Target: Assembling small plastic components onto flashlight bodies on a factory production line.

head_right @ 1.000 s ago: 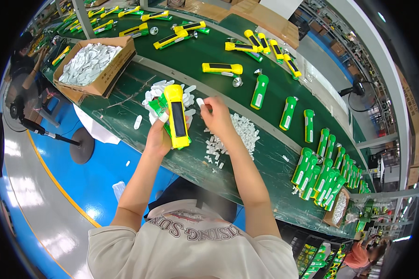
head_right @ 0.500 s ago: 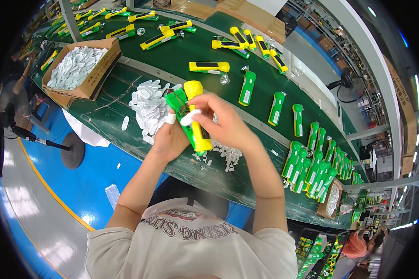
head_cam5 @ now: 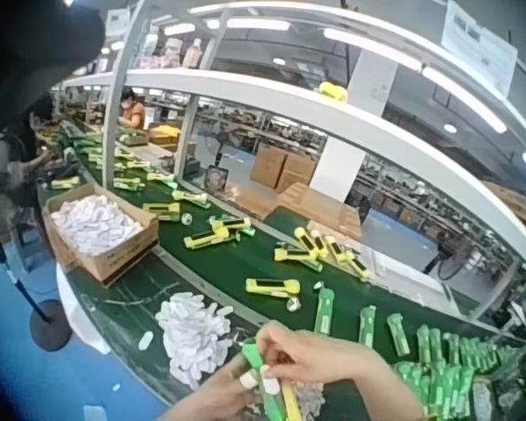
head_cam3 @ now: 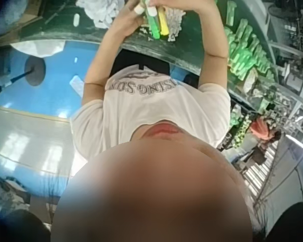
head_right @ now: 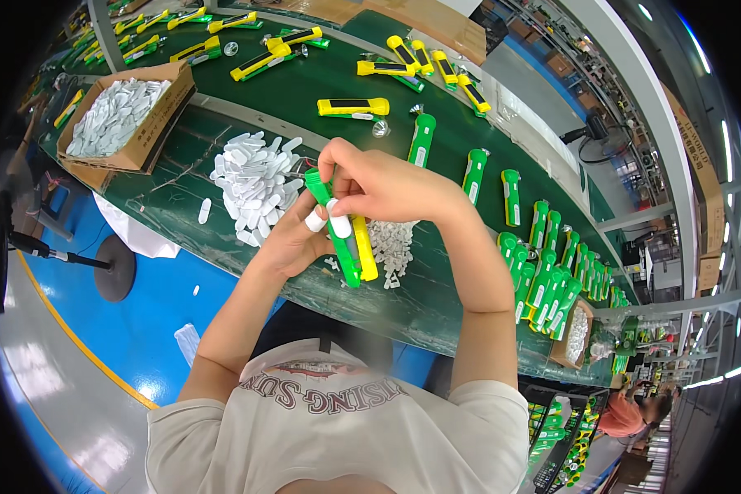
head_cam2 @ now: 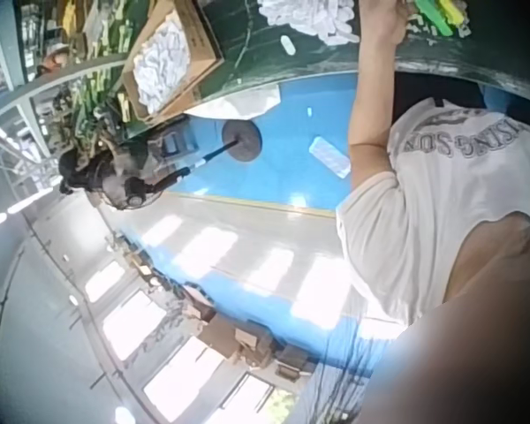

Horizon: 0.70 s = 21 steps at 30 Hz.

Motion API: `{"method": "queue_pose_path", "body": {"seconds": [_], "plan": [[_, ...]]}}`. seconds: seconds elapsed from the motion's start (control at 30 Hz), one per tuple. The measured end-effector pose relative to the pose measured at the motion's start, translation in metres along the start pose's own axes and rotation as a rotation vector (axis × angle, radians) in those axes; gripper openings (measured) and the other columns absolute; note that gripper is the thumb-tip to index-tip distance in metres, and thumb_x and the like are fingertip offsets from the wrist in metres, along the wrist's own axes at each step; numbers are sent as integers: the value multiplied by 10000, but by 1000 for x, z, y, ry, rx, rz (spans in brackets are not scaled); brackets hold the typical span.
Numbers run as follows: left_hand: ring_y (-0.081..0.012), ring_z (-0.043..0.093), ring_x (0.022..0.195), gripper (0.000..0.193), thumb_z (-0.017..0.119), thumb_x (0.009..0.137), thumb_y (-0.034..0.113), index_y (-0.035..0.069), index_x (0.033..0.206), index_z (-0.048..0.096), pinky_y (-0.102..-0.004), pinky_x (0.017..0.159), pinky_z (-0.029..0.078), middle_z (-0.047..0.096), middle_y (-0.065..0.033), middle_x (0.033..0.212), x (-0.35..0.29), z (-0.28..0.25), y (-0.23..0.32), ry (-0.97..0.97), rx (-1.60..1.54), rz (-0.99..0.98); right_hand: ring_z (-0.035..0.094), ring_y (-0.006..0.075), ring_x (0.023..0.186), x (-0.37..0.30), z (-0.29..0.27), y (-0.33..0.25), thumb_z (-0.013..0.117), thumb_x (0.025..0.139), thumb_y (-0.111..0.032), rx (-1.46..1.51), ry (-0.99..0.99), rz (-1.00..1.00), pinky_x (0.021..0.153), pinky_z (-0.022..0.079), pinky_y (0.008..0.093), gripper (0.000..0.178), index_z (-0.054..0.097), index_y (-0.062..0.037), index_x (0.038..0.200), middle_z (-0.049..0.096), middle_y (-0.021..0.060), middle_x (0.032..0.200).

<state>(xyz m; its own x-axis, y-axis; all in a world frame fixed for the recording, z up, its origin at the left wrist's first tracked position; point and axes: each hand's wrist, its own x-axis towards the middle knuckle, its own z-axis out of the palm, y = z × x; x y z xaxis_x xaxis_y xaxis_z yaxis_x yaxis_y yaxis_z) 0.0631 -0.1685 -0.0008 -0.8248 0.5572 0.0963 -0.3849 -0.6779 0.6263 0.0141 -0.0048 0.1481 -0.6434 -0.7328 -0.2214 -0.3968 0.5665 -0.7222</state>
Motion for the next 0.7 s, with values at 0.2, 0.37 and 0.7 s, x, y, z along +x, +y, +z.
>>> {"method": "queue_pose_path", "body": {"seconds": [0.2,0.37,0.7], "plan": [[-268,544,1222,512,590,990,339,143,1409,372,-559,991,468,507,-92,1332,4,-3,-7,129,-138,93,614,248,884,-11,47,7,779,840,-220,-494,629,-131,742,508,366,548,463,-53,1256,588,142,1007],[-219,507,1229,411,495,1034,349,117,1363,409,-405,1031,419,516,-81,1299,12,8,2,102,-337,145,581,371,1002,-30,96,44,578,978,-287,-222,595,205,871,491,400,481,456,-17,1357,527,201,1100],[-190,548,1128,432,455,1049,387,84,1349,384,-388,973,453,532,-76,1213,25,26,-10,414,-214,330,552,298,1011,-26,99,77,514,1005,-204,15,738,-10,904,440,359,376,538,28,1299,543,174,1089]]}}
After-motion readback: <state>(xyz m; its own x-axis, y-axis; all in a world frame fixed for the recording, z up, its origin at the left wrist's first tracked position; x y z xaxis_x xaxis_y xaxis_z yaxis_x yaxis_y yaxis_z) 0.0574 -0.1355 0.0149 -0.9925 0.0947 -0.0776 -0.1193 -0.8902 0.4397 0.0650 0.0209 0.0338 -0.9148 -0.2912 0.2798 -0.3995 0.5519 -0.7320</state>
